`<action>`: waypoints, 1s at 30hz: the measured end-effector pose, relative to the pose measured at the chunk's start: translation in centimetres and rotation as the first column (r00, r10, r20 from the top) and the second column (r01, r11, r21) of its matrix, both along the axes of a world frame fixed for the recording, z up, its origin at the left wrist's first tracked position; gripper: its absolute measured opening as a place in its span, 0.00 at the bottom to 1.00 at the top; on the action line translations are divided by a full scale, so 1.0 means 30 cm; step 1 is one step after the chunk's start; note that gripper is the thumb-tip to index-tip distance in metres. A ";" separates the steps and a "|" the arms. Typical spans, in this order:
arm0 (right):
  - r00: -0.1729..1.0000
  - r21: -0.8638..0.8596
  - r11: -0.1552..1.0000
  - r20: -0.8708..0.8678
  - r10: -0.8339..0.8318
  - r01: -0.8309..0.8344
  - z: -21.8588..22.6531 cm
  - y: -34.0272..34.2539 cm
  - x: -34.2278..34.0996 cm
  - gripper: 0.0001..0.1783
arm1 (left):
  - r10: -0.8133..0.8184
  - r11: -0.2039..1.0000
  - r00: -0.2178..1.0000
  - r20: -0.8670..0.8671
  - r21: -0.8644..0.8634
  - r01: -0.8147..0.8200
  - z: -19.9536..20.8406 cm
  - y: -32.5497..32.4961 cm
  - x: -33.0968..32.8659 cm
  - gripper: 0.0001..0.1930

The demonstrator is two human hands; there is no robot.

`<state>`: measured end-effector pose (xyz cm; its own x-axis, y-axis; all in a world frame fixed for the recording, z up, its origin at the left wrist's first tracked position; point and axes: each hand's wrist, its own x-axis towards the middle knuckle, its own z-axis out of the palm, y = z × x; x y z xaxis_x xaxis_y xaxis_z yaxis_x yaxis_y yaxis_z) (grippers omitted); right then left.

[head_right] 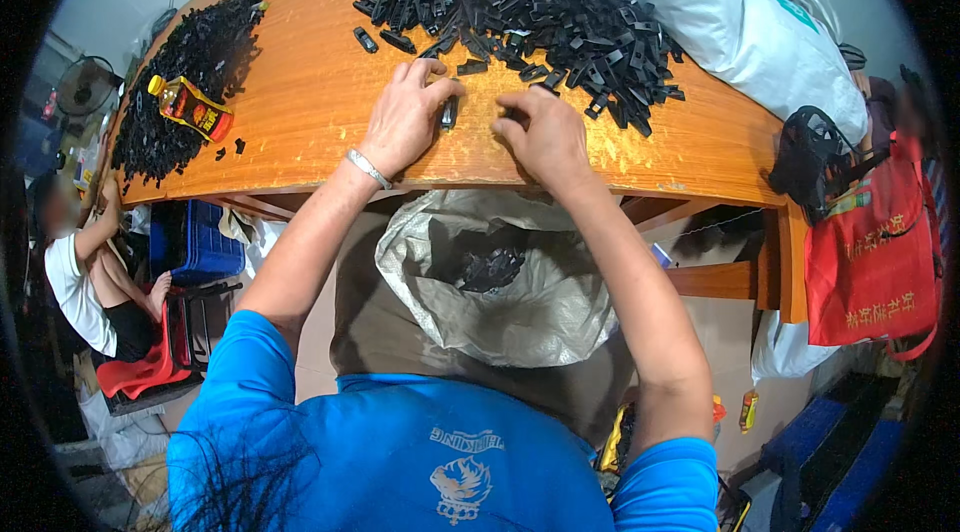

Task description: The person repeatedly assembles black plastic buckle components by hand at a table.

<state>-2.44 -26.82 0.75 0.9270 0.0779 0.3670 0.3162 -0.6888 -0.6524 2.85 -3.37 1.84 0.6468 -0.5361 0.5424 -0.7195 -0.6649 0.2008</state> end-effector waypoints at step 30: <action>0.941 -0.332 0.888 0.002 0.338 -0.318 0.051 0.048 0.035 0.14 | -0.105 0.980 0.896 -0.432 -0.197 0.020 -0.013 0.077 -0.072 0.09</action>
